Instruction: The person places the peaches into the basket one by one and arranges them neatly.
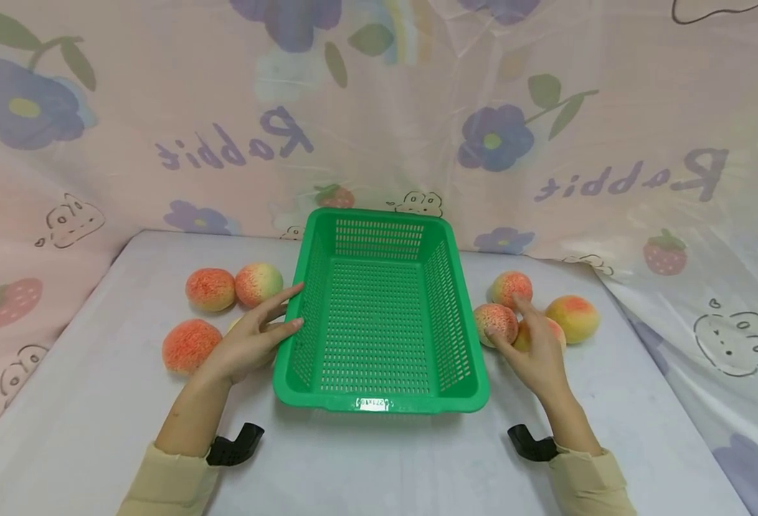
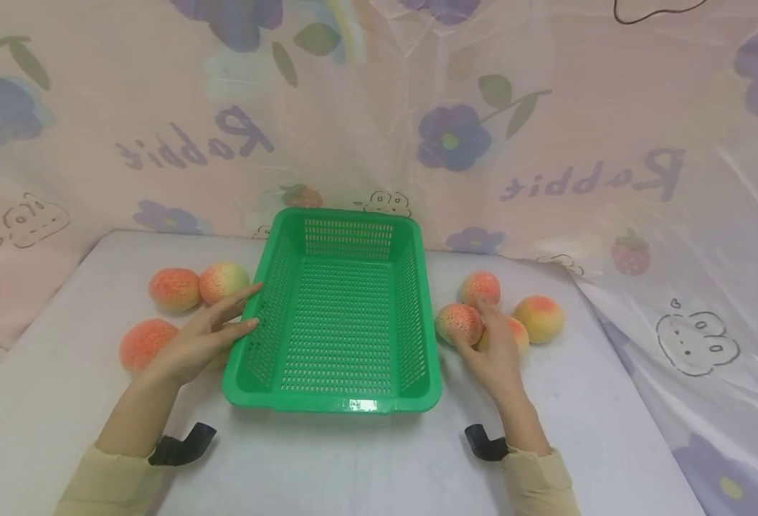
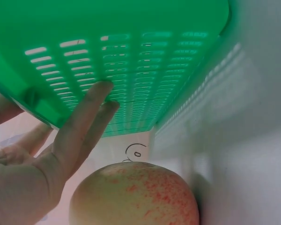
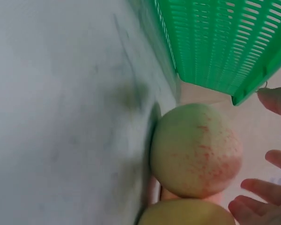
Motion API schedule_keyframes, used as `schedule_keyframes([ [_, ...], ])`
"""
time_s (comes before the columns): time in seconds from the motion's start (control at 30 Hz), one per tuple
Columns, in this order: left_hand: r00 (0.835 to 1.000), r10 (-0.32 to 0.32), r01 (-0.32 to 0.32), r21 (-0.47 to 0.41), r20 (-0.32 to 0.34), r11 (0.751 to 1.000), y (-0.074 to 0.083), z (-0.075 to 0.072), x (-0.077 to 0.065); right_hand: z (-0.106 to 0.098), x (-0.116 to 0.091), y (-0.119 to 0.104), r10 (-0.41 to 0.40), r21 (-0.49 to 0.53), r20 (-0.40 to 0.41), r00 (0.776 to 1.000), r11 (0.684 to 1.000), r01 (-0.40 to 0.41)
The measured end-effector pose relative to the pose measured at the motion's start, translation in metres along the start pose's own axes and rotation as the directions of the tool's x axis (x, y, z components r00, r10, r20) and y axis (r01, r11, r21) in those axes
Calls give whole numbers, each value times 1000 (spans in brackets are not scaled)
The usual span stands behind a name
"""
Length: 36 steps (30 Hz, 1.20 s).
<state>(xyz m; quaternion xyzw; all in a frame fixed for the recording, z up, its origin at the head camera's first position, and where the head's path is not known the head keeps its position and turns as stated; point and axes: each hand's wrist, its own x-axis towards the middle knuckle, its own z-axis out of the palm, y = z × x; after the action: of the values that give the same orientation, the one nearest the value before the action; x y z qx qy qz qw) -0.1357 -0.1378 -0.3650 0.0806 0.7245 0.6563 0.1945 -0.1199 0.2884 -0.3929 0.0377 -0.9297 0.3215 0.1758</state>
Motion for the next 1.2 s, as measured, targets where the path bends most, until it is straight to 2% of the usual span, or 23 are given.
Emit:
schedule_keyframes([
  [0.1,1000,2,-2,-8,1,1000,0,0,0,5,2,-1,6,4,11,1000,1000,-6],
  [0.2,1000,1,-1,-20,6,1000,-1,0,-1,10,3,-2,30,13,-11,999,999,-30],
  [0.3,1000,1,0,-28,8,1000,-3,1,-1,14,5,-4,74,17,-31,997,997,-73],
  [0.4,1000,11,-11,-28,8,1000,-5,1,-1,17,8,-8,126,8,-7,992,992,-126],
  [0.6,999,32,-31,-33,16,999,-7,-1,0,16,15,-17,275,-29,54,960,961,-274],
  [0.7,999,30,-30,-29,16,999,-8,-1,1,16,17,-19,326,-70,67,943,944,-321],
  [0.9,1000,26,-26,-25,10,999,-7,-1,1,19,16,-17,333,-134,90,939,938,-319],
  [1.0,1000,27,-27,-25,9,999,-7,-1,1,20,15,-16,315,-148,95,944,943,-300],
  [1.2,1000,23,-23,-21,2,1000,-7,1,1,19,14,-18,318,-152,120,940,942,-299],
])
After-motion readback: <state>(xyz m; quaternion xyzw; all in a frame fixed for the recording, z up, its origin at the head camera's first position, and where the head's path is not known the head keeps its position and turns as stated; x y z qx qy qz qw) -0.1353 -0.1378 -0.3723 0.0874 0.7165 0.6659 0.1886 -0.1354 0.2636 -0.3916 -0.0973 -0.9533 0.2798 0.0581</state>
